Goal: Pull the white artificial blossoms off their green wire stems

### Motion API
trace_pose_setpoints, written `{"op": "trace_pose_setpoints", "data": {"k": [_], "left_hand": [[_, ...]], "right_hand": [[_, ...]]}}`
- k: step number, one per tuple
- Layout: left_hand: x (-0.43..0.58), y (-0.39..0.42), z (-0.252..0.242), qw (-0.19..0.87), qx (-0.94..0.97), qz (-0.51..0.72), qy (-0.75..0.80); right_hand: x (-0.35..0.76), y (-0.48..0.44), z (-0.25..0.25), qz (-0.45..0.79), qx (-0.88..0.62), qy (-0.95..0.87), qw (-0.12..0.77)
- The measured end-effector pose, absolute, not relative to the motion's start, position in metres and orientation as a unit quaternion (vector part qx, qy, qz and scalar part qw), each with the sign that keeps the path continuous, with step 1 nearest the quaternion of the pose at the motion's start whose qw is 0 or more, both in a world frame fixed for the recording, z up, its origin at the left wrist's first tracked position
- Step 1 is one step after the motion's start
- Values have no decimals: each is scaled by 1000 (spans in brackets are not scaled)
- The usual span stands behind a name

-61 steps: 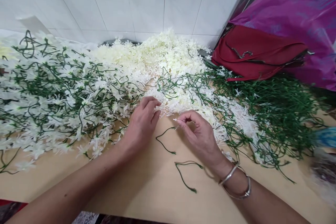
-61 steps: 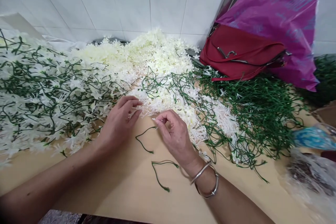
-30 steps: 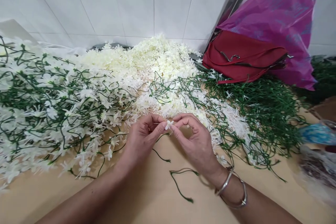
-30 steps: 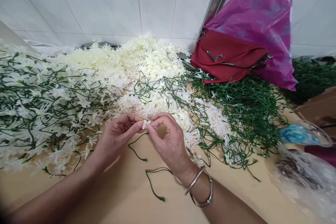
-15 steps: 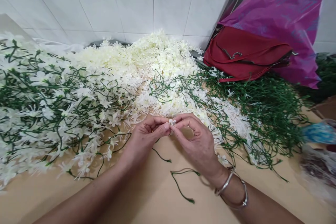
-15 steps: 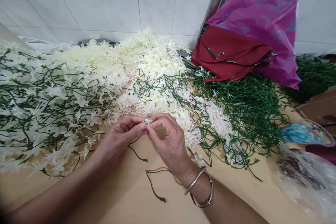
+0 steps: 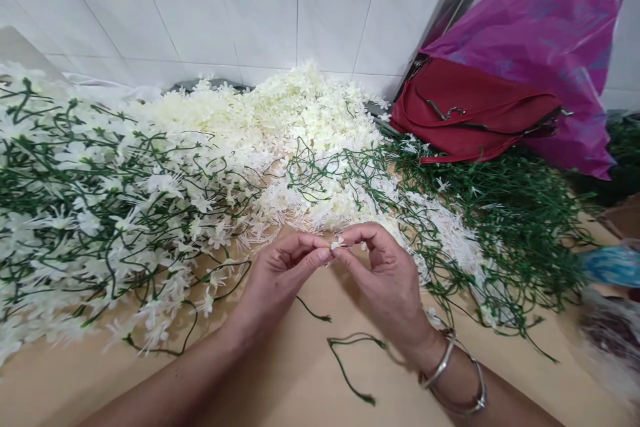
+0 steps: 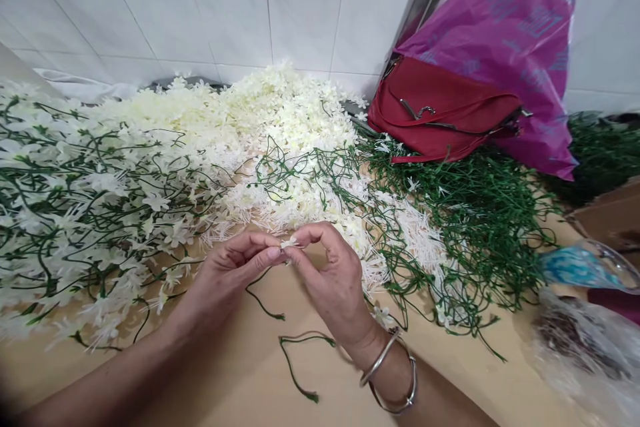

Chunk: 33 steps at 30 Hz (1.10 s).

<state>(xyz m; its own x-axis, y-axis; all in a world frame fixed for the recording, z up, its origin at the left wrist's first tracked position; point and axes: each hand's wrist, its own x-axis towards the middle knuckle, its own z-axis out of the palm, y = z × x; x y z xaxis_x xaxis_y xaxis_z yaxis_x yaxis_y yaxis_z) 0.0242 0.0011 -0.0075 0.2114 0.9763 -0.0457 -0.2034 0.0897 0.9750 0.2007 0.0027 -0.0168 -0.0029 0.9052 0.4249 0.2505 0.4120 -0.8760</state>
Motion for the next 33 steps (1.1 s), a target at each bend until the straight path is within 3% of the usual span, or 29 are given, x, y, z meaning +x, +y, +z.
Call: {"op": "trace_pose_setpoints", "data": {"k": [8,16,22,27,33], "left_hand": [[18,3,-11,508,558,507,417],[14,7,-17,229,730,480,429],[10,7,-28,182,773,441,418],[7,4,-29,141,834,328,421],[11,4,-22,74,867,244,429]], "right_hand": [[205,10,-16,288,-413,-672,543],[213,13,-12,307,-491,-609,542],[224,21,-5,249,-508,-593,573],[226,22,-6,241,-508,-600,569],[222,21,-3,341,-485,-607,529]]}}
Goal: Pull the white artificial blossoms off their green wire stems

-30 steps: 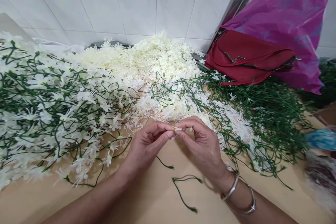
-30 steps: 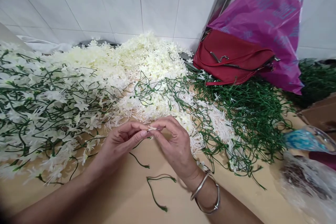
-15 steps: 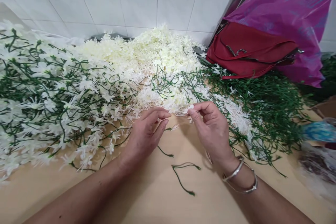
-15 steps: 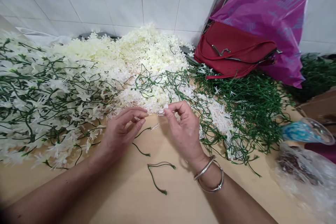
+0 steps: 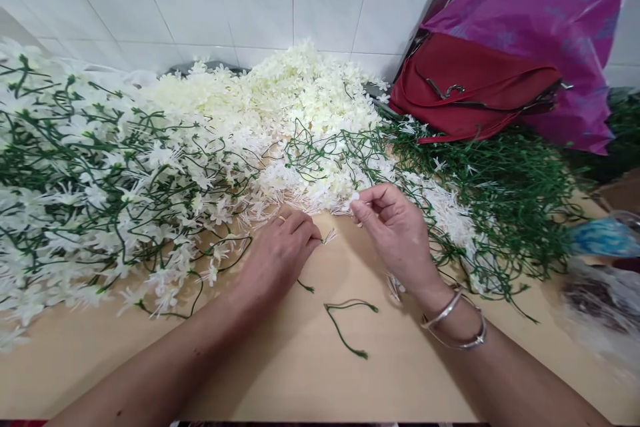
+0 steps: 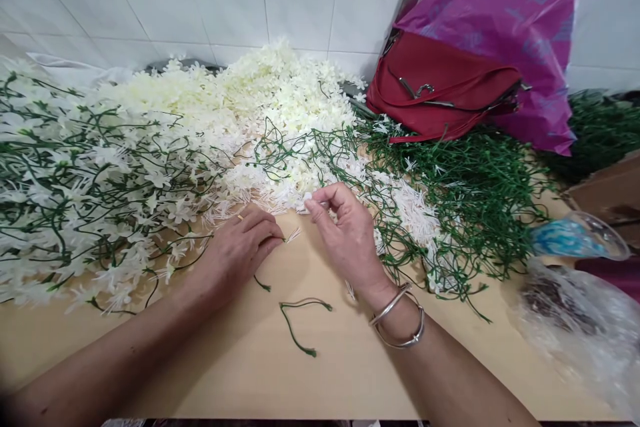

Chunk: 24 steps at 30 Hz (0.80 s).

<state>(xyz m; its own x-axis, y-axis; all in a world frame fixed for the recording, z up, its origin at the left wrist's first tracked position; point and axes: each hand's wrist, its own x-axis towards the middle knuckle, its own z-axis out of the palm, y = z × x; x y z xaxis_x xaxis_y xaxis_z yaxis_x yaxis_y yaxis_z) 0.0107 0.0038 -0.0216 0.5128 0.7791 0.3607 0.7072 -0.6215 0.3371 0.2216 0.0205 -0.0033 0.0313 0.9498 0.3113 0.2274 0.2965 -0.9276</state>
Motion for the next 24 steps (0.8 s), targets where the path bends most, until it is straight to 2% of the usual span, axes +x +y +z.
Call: {"op": "trace_pose_setpoints", "data": {"k": [3,6,10,13,24], "left_hand": [[10,3,-20,110,835,297,450],[8,3,-19,230,739,406,486],[10,6,-21,415,622,493,445],[12,7,-23,503,563,507,416],[14,3,-25,482,586,483,437]], "right_hand": [[217,20,-4,459,-451,-600,476],[215,21,-9,545,-417,-572,450],[215,22,-15,578,-394,-557,448],[216,21,-13,565,-407,-567,441],[212,16,-5,560,-424,-577,417]]}}
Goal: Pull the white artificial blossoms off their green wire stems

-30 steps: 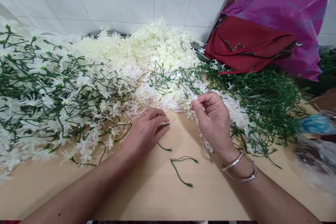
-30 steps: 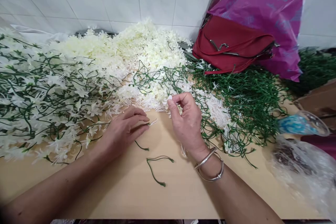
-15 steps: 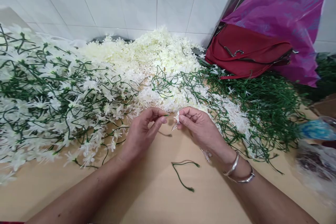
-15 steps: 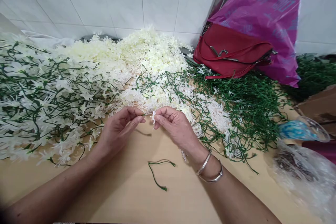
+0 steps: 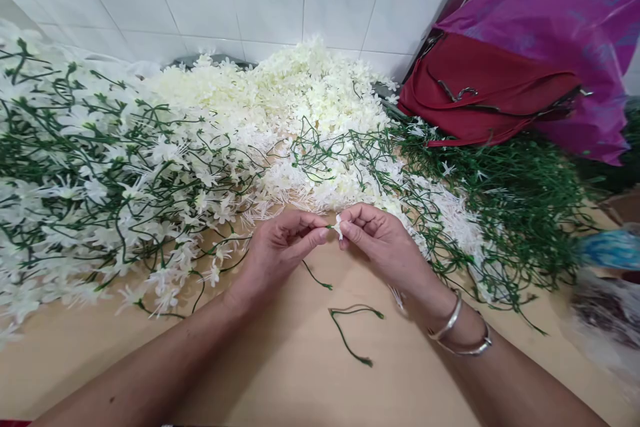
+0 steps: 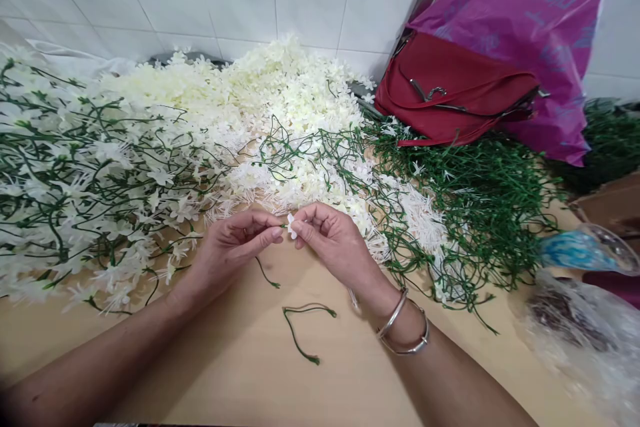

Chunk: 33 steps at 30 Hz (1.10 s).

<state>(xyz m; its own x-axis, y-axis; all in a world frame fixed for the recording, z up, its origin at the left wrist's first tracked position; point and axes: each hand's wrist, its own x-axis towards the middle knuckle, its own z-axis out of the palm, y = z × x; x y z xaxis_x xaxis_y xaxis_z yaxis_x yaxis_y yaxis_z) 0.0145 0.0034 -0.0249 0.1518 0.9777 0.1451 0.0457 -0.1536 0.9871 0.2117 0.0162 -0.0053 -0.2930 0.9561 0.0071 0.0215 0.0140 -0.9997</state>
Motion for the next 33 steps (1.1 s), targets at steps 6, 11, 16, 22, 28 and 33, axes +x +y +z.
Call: {"op": "trace_pose_setpoints", "data": {"k": [6,11,16,22,28,33], "left_hand": [[14,3,-25,486,598,470,431],[13,4,-27,445,643,432,449],[13,3,-28,405,673,409,464],[15,1,-28,405,675,409,462],[18,2,-29,422,651,424,467],[20,0,-26,429,643,432,464]], "right_hand": [[213,17,-8,553,-418,-594,408],[213,14,-12,527,-416,-625,398],[210,13,-15,530,-421,-619,399],[205,11,-14,545,-428,-598,403],[203,12,-15,547,-421,-594,413],[207,18,-15,556,-413,-592,413]]}}
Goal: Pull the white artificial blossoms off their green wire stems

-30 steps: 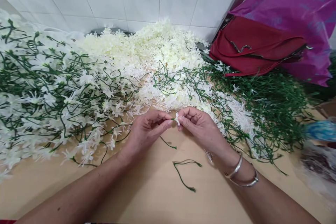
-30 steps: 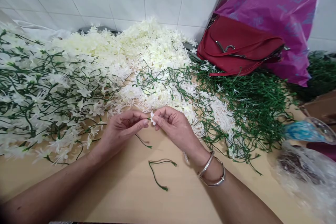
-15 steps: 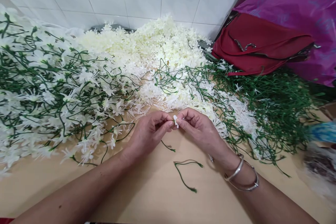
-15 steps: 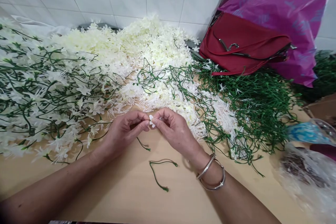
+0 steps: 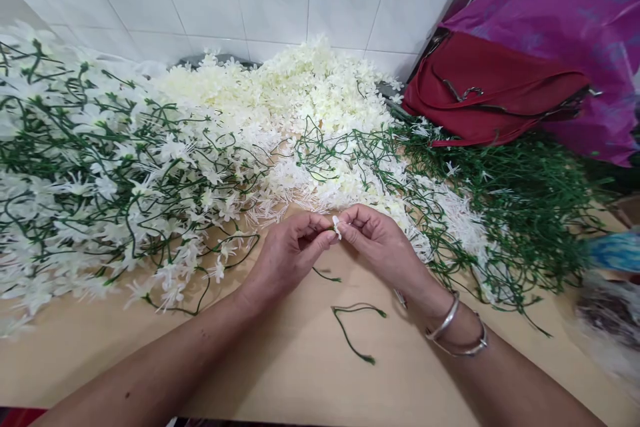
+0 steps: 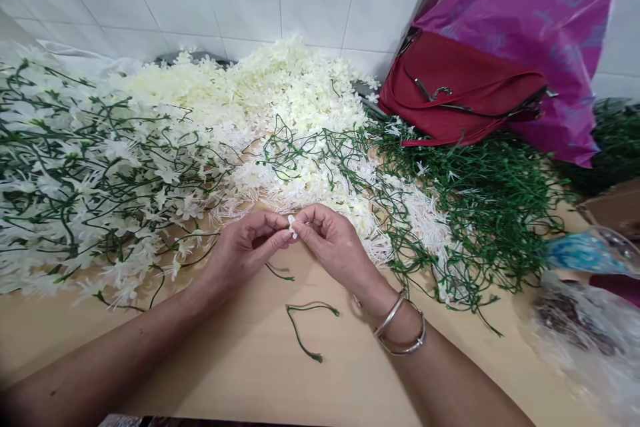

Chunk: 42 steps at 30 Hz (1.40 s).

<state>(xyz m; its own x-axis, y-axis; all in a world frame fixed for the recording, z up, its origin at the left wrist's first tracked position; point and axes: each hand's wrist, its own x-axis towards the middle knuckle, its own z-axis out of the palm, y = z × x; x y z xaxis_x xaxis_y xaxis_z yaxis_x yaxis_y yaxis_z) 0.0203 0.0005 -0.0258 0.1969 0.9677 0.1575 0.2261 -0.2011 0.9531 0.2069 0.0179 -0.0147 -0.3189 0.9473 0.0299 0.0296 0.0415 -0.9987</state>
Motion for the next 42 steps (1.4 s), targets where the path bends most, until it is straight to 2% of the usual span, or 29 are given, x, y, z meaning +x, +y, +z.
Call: {"op": "trace_pose_setpoints", "data": {"k": [5,25,31,35,39,42], "left_hand": [[19,-1,-24,392,660,429,476],[17,2,-31,406,665,414,470],[13,5,-19,407,677,403,463],[-1,5,-7,326,767,313,456],[-11,6,-2,195,841,255,436],[-11,10,-10,135,830,292,456]], "right_hand": [[212,23,-16,578,-395,-584,411],[210,21,-17,571,-419,-587,392],[212,21,-14,498,-430,-613,438],[221,23,-5,360,-446,-687,447],[230,27,-2,277,-436,-776,363],[231,29,-5,223,-421,-826,301]]}}
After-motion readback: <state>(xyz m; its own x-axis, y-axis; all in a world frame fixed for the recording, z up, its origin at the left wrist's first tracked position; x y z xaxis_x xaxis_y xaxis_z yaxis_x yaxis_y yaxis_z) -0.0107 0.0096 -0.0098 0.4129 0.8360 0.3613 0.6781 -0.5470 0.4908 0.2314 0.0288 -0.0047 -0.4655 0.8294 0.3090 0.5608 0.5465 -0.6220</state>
